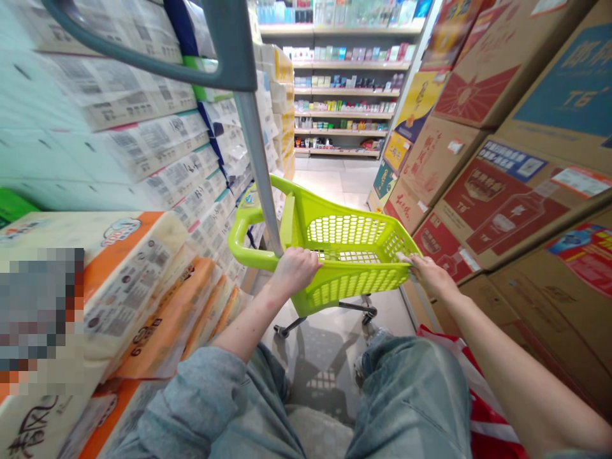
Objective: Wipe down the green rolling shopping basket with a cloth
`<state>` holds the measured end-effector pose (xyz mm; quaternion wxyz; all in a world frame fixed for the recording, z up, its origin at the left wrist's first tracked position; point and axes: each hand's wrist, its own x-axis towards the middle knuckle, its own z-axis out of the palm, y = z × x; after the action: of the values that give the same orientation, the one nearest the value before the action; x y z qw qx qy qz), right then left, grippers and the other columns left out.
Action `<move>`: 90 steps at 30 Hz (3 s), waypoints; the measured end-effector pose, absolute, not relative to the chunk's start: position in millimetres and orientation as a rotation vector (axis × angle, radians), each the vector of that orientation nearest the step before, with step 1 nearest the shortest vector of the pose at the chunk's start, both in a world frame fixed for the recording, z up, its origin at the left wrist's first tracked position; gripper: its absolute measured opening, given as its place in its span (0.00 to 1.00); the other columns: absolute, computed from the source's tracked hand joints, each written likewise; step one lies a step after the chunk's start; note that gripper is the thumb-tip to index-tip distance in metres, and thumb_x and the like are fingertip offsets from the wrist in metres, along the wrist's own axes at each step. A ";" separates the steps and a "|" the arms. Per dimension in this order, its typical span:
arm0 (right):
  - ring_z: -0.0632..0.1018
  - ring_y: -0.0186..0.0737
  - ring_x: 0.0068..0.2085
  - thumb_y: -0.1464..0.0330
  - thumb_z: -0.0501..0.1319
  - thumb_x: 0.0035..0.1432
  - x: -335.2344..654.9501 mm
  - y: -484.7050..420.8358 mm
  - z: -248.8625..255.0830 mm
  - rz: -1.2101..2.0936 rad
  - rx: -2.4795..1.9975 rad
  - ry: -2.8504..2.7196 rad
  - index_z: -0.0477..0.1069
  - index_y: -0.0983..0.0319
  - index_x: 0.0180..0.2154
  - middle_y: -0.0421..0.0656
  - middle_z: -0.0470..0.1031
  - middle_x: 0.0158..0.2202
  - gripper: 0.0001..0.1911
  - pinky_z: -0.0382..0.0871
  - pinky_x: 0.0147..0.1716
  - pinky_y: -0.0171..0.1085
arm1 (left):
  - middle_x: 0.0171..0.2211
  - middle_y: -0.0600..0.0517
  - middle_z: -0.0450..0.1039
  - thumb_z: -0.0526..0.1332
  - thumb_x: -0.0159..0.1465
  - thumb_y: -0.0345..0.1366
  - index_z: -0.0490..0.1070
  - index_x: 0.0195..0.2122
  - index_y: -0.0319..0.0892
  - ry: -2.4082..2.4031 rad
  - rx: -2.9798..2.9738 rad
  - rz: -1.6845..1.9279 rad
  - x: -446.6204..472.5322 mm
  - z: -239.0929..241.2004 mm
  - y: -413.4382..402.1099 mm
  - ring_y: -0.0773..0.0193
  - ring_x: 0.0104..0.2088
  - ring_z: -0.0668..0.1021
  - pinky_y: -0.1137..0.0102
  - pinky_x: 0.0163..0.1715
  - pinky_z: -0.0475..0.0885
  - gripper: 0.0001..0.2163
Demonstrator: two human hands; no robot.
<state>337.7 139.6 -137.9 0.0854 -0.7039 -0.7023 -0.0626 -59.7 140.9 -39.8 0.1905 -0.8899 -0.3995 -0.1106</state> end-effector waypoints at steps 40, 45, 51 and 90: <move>0.72 0.44 0.45 0.64 0.52 0.62 134.3 161.8 -99.3 -0.077 -1.383 -2.306 0.63 0.62 0.51 0.48 0.73 0.48 0.17 0.63 0.42 0.38 | 0.40 0.44 0.70 0.50 0.66 0.38 0.65 0.39 0.41 -1.233 -2.136 -0.815 -125.8 -13.0 138.7 0.57 0.44 0.70 0.62 0.46 0.61 0.08; 0.74 0.43 0.44 0.64 0.51 0.62 139.1 169.8 -106.3 0.024 -1.324 -2.296 0.64 0.61 0.51 0.47 0.73 0.47 0.16 0.64 0.41 0.38 | 0.33 0.45 0.71 0.50 0.64 0.49 0.66 0.39 0.38 -1.445 -2.075 -0.812 -134.7 -14.9 152.7 0.57 0.36 0.72 0.64 0.38 0.63 0.18; 0.74 0.45 0.43 0.63 0.50 0.63 140.7 167.1 -106.5 -0.082 -1.358 -2.290 0.63 0.61 0.52 0.49 0.73 0.47 0.18 0.64 0.40 0.40 | 0.27 0.44 0.73 0.44 0.67 0.48 0.71 0.27 0.37 -1.429 -2.197 -0.526 -130.8 -13.1 154.5 0.57 0.32 0.73 0.62 0.35 0.61 0.24; 0.65 0.50 0.55 0.66 0.46 0.63 113.7 143.8 -97.4 -0.193 -1.451 -1.957 0.58 0.58 0.59 0.50 0.66 0.55 0.23 0.59 0.53 0.49 | 0.26 0.42 0.75 0.44 0.66 0.50 0.77 0.31 0.37 -1.319 -2.559 -0.318 -73.5 3.0 149.9 0.56 0.30 0.77 0.67 0.29 0.63 0.27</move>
<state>113.7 143.8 -97.4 0.3415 -0.5581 -0.7526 -0.0743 -73.5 149.9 3.0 0.1222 -0.8770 -0.4519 -0.1088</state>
